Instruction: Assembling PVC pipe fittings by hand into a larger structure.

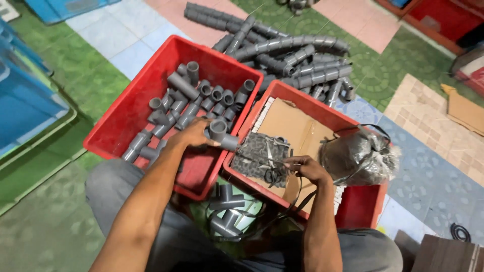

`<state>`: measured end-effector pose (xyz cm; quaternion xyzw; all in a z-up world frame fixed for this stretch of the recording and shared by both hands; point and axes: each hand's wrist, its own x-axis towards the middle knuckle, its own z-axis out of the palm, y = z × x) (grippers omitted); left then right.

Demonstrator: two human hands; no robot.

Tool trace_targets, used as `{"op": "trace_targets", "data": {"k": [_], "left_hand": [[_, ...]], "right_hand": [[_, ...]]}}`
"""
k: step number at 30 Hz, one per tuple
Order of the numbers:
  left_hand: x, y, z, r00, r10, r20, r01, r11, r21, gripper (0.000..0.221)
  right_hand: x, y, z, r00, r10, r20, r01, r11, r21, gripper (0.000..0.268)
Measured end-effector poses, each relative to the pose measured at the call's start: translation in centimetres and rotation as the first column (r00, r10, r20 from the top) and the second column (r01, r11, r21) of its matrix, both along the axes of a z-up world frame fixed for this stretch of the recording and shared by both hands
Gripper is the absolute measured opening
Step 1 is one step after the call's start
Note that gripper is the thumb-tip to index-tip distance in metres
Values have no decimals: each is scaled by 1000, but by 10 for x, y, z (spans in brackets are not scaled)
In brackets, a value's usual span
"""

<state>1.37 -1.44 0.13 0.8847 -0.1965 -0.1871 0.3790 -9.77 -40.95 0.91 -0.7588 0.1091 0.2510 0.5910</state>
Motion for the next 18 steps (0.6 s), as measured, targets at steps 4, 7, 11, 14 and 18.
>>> {"op": "trace_targets", "data": {"k": [4, 7, 11, 14, 18], "left_hand": [[6, -12, -19, 999, -16, -50, 18, 1000, 24, 76], [1, -27, -21, 997, -47, -57, 50, 997, 53, 77], [-10, -50, -22, 996, -85, -31, 88, 989, 117, 84], [-4, -59, -40, 993, -115, 6, 113, 980, 163, 102], [5, -38, -41, 986, -137, -94, 158, 950, 270, 106]], "right_hand": [[13, 9, -29, 999, -33, 28, 33, 999, 3, 29], [27, 28, -56, 993, -40, 113, 38, 999, 20, 29], [28, 73, -32, 966, 114, 234, -123, 992, 25, 51], [30, 89, -44, 968, 157, 197, -108, 965, -238, 68], [27, 101, -46, 960, 161, 228, -105, 966, -236, 62]]}}
